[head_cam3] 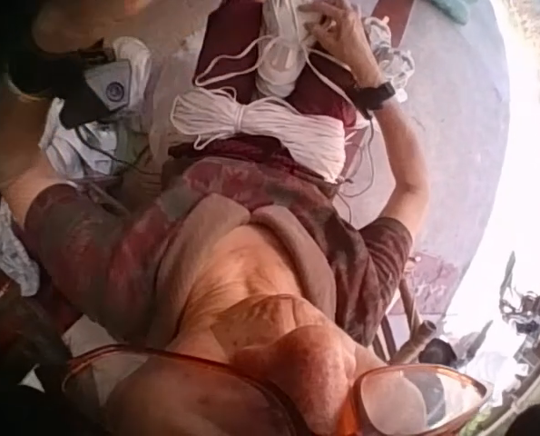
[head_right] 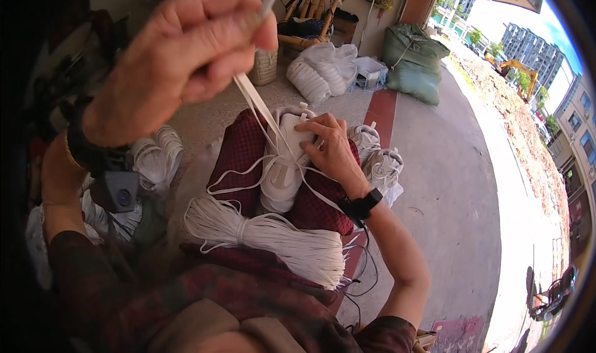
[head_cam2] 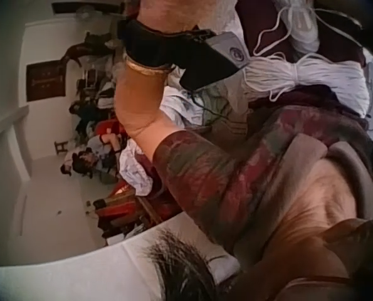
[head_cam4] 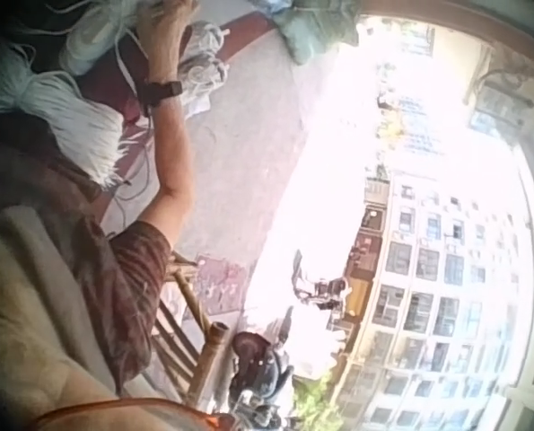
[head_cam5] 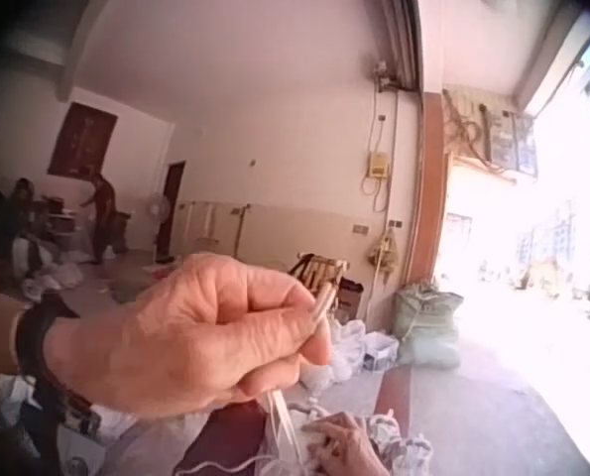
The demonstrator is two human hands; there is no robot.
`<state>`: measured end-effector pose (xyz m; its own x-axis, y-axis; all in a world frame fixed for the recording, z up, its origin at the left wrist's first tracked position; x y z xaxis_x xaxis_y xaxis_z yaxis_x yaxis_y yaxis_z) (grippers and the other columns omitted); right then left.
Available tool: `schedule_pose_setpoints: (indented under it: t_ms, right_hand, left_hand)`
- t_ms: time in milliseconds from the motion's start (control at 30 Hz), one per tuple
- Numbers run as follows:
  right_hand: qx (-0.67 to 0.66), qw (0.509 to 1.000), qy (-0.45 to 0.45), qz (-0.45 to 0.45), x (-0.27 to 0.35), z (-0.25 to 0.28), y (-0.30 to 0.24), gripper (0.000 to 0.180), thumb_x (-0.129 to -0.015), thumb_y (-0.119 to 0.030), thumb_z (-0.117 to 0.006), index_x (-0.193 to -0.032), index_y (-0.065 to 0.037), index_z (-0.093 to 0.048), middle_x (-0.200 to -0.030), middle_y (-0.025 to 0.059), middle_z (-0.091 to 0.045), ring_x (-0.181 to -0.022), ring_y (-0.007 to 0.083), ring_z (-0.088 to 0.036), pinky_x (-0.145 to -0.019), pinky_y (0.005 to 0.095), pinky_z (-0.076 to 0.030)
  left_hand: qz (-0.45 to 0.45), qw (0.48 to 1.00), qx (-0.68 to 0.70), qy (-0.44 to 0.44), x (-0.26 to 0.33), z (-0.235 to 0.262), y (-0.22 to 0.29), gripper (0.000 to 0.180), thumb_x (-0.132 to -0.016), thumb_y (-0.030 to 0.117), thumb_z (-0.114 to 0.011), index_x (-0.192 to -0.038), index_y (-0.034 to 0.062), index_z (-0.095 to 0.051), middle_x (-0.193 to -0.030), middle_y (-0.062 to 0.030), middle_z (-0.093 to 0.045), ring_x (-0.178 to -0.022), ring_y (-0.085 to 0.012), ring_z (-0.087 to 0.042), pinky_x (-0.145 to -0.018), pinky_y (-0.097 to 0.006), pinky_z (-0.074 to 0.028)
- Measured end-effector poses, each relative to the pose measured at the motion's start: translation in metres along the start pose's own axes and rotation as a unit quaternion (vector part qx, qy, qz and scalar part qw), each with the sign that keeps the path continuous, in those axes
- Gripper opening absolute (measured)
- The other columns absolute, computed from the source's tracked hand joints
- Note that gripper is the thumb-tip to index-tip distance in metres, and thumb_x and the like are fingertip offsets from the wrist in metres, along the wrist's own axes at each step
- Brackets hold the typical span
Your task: The recorder is lacing white sneakers while sitting in a shoe assembly workshop.
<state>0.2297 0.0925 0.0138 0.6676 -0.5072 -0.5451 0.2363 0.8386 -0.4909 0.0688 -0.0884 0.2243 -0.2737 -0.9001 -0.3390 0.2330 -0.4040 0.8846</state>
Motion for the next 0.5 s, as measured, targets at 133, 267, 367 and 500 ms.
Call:
schedule_pose_setpoints:
  t_ms: [133, 267, 367, 500]
  right_hand:
    - [-0.025, 1.000, -0.005, 0.017, -0.004, -0.003, -0.002, 0.036, -0.076, -0.005, -0.070, -0.111, -0.013, -0.074, -0.114, 0.0097, -0.062, -0.106, 0.0297, -0.050, -0.098, 0.0380, -0.041]
    - [-0.045, 0.999, -0.008, -0.007, -0.003, -0.004, -0.002, 0.035, -0.077, -0.005, -0.070, -0.111, -0.013, -0.073, -0.117, 0.0087, -0.062, -0.107, 0.0287, -0.050, -0.095, 0.0373, -0.046]
    - [-0.115, 0.993, -0.008, -0.038, 0.001, 0.000, 0.001, 0.030, -0.080, -0.005, -0.070, -0.108, -0.012, -0.072, -0.125, 0.0086, -0.059, -0.113, 0.0282, -0.051, -0.089, 0.0351, -0.052]
    - [-0.244, 0.968, 0.015, -0.062, 0.025, 0.002, 0.005, 0.023, -0.082, -0.004, -0.071, -0.103, -0.010, -0.068, -0.142, 0.0115, -0.050, -0.124, 0.0269, -0.049, -0.082, 0.0320, -0.058]
  left_hand:
    - [-0.002, 0.999, -0.027, 0.041, 0.004, 0.017, 0.034, 0.023, -0.106, 0.022, -0.053, -0.105, 0.0012, -0.064, -0.075, 0.0009, -0.059, -0.062, -0.0050, -0.052, -0.056, -0.022, -0.043]
    - [-0.027, 0.997, -0.040, 0.055, -0.010, 0.030, 0.057, 0.023, -0.105, 0.021, -0.053, -0.104, 0.0010, -0.064, -0.076, 0.0000, -0.059, -0.062, -0.0058, -0.053, -0.056, -0.023, -0.044]
    - [-0.046, 0.996, -0.044, 0.065, -0.022, 0.039, 0.069, 0.022, -0.105, 0.020, -0.053, -0.104, 0.0008, -0.064, -0.076, -0.0007, -0.060, -0.063, -0.0065, -0.054, -0.056, -0.023, -0.044]
    - [-0.072, 0.992, -0.042, 0.094, -0.030, 0.059, 0.077, 0.022, -0.104, 0.019, -0.053, -0.103, 0.0005, -0.064, -0.077, -0.0015, -0.060, -0.063, -0.0073, -0.055, -0.057, -0.023, -0.045]
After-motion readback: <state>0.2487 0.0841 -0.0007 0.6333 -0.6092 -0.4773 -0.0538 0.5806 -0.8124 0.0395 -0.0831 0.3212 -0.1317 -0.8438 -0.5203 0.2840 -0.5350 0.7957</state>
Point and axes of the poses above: each hand's wrist, its own x-axis away from the middle knuckle, its own z-axis out of the back of the hand, y = z × x, the point moved 3 cm from there along -x, towards the middle knuckle
